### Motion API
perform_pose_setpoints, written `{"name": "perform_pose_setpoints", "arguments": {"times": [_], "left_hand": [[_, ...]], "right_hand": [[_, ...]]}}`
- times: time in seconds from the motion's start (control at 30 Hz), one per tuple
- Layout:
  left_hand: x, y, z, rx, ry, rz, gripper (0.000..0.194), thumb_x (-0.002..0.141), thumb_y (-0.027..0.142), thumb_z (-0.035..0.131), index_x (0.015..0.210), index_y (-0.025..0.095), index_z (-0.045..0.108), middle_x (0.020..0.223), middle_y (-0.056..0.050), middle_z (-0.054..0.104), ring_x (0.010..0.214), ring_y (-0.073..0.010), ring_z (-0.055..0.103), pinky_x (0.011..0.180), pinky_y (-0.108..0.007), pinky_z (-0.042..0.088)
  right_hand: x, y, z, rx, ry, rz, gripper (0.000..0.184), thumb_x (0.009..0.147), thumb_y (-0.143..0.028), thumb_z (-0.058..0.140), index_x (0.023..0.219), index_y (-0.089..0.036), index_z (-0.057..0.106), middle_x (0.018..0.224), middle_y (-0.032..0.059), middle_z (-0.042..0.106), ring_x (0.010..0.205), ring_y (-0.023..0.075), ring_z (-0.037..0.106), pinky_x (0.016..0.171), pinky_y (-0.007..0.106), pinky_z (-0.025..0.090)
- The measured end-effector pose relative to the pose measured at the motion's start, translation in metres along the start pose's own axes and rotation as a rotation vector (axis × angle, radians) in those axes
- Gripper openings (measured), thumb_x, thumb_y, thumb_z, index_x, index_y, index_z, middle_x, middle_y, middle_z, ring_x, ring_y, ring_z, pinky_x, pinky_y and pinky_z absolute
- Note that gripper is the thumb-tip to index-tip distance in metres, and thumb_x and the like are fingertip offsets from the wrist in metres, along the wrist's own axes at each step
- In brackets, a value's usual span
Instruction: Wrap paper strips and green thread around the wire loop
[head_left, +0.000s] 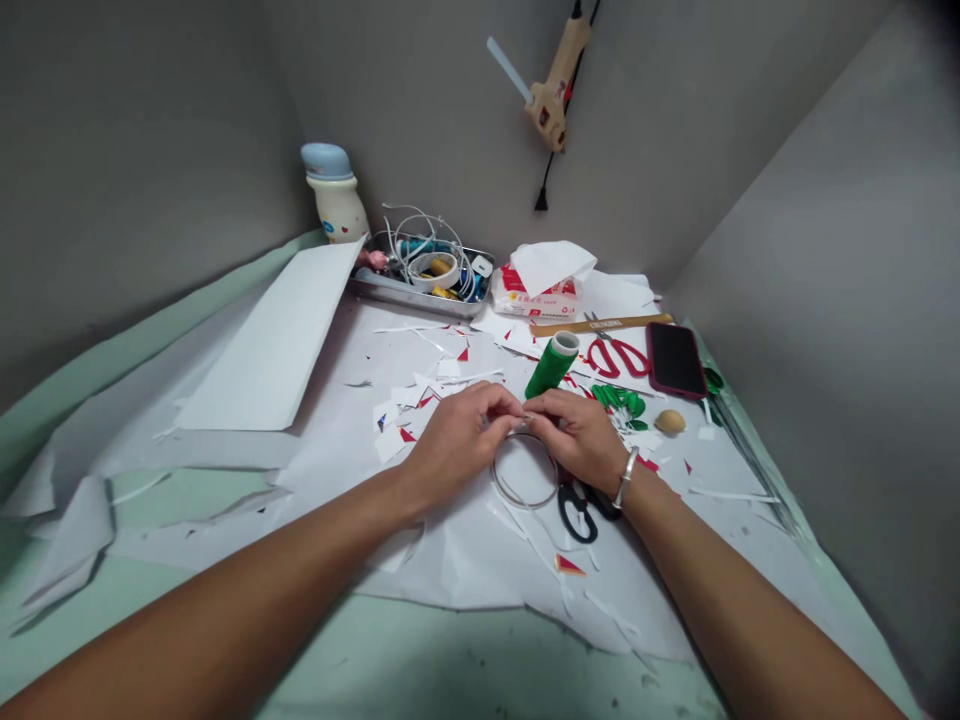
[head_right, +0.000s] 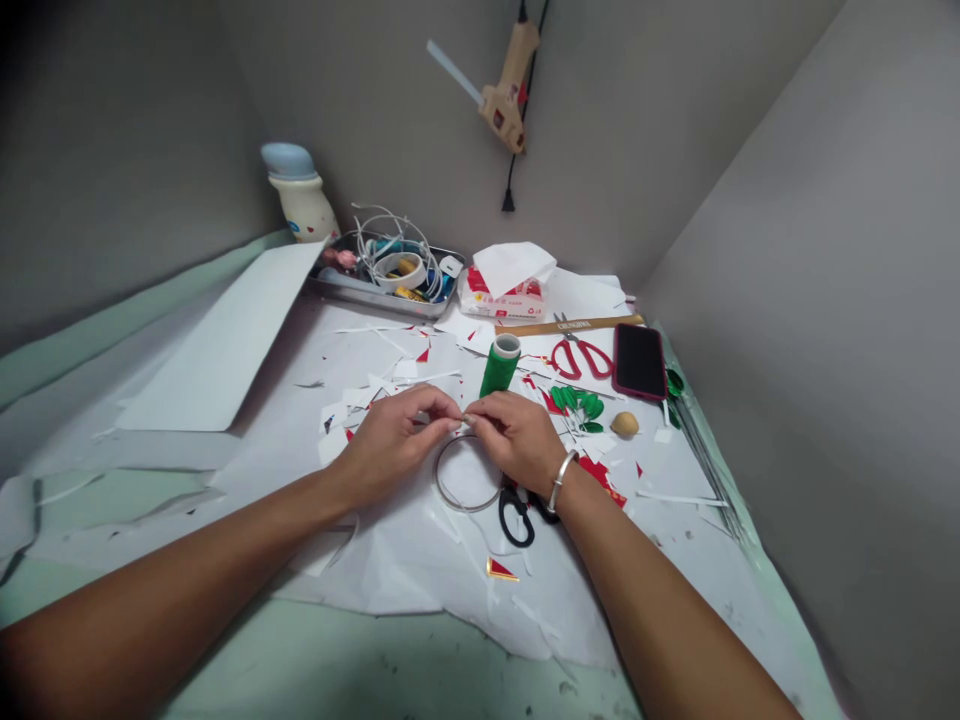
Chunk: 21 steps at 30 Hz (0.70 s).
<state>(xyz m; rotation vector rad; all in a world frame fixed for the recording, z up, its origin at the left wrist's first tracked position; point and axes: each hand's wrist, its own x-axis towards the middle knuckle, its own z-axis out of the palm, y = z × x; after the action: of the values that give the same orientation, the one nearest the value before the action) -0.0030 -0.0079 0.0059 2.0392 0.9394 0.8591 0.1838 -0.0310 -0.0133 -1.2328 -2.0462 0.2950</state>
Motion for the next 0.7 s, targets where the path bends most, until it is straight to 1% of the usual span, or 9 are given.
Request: {"name": "perform_pose_setpoints", "arguments": {"times": [0.07, 0.17, 0.23, 0.3, 0.37, 0.47, 0.57, 0.7], "left_hand": [[0.001, -0.002, -0.001, -0.001, 0.056, -0.026, 0.01, 0.083, 0.017, 0.053, 0.085, 0.021, 0.062, 0.086, 0.0, 0.065, 0.083, -0.0151, 0.059, 0.074, -0.029, 0.046], [0.001, -0.005, -0.001, 0.095, 0.103, -0.049, 0.013, 0.082, 0.014, 0.052, 0.084, 0.02, 0.063, 0.085, 0.0, 0.065, 0.08, -0.0153, 0.058, 0.072, -0.03, 0.045], [0.001, -0.007, 0.0, 0.165, 0.084, -0.037, 0.014, 0.081, 0.012, 0.051, 0.084, 0.02, 0.063, 0.084, -0.001, 0.064, 0.079, -0.016, 0.057, 0.072, -0.031, 0.044], [0.0, -0.008, 0.001, 0.212, 0.031, -0.021, 0.014, 0.081, 0.012, 0.051, 0.083, 0.02, 0.062, 0.084, -0.002, 0.063, 0.079, -0.0168, 0.056, 0.073, -0.031, 0.043], [0.0, -0.006, 0.002, 0.223, -0.025, -0.02, 0.014, 0.082, 0.013, 0.05, 0.081, 0.019, 0.062, 0.084, -0.003, 0.064, 0.08, -0.0176, 0.056, 0.073, -0.032, 0.043], [0.0, -0.003, 0.003, 0.176, -0.082, -0.043, 0.014, 0.082, 0.014, 0.049, 0.08, 0.019, 0.061, 0.086, -0.003, 0.065, 0.081, -0.0177, 0.057, 0.072, -0.031, 0.043], [-0.001, -0.001, 0.003, 0.112, -0.11, -0.059, 0.012, 0.082, 0.015, 0.05, 0.081, 0.019, 0.061, 0.087, -0.003, 0.066, 0.081, -0.0173, 0.057, 0.071, -0.03, 0.043], [0.0, -0.002, 0.002, 0.055, -0.096, -0.054, 0.013, 0.079, 0.015, 0.051, 0.082, 0.02, 0.062, 0.086, -0.003, 0.066, 0.078, -0.016, 0.057, 0.069, -0.029, 0.043]], "right_hand": [[-0.001, -0.003, 0.002, -0.028, -0.046, -0.055, 0.013, 0.089, -0.021, 0.055, 0.089, -0.019, 0.068, 0.075, 0.0027, 0.065, 0.072, 0.0152, 0.057, 0.069, 0.028, 0.045], [-0.003, -0.009, 0.003, -0.077, -0.076, -0.144, 0.013, 0.089, -0.02, 0.055, 0.089, -0.018, 0.068, 0.073, 0.0028, 0.065, 0.07, 0.0154, 0.054, 0.068, 0.028, 0.044], [-0.003, -0.011, 0.002, -0.094, -0.054, -0.17, 0.014, 0.089, -0.021, 0.054, 0.089, -0.018, 0.067, 0.073, 0.0032, 0.064, 0.07, 0.0156, 0.053, 0.068, 0.029, 0.043], [-0.002, -0.011, 0.001, -0.087, -0.015, -0.16, 0.014, 0.09, -0.021, 0.054, 0.089, -0.017, 0.067, 0.073, 0.0034, 0.064, 0.07, 0.0156, 0.053, 0.068, 0.029, 0.042], [-0.001, -0.01, 0.0, -0.054, 0.023, -0.108, 0.013, 0.09, -0.021, 0.054, 0.087, -0.018, 0.066, 0.074, 0.0031, 0.063, 0.071, 0.0153, 0.053, 0.069, 0.028, 0.042], [0.0, -0.006, 0.0, 0.026, 0.044, 0.017, 0.012, 0.088, -0.02, 0.055, 0.084, -0.018, 0.065, 0.074, 0.0018, 0.062, 0.071, 0.0142, 0.054, 0.069, 0.027, 0.042], [0.0, -0.002, 0.003, 0.157, 0.007, 0.154, 0.012, 0.088, -0.022, 0.054, 0.085, -0.019, 0.066, 0.076, 0.0008, 0.063, 0.068, 0.0125, 0.055, 0.065, 0.024, 0.042], [0.0, 0.0, 0.004, 0.313, -0.045, 0.296, 0.015, 0.088, -0.029, 0.055, 0.085, -0.019, 0.065, 0.076, 0.0, 0.064, 0.067, 0.012, 0.055, 0.063, 0.023, 0.043]]}}
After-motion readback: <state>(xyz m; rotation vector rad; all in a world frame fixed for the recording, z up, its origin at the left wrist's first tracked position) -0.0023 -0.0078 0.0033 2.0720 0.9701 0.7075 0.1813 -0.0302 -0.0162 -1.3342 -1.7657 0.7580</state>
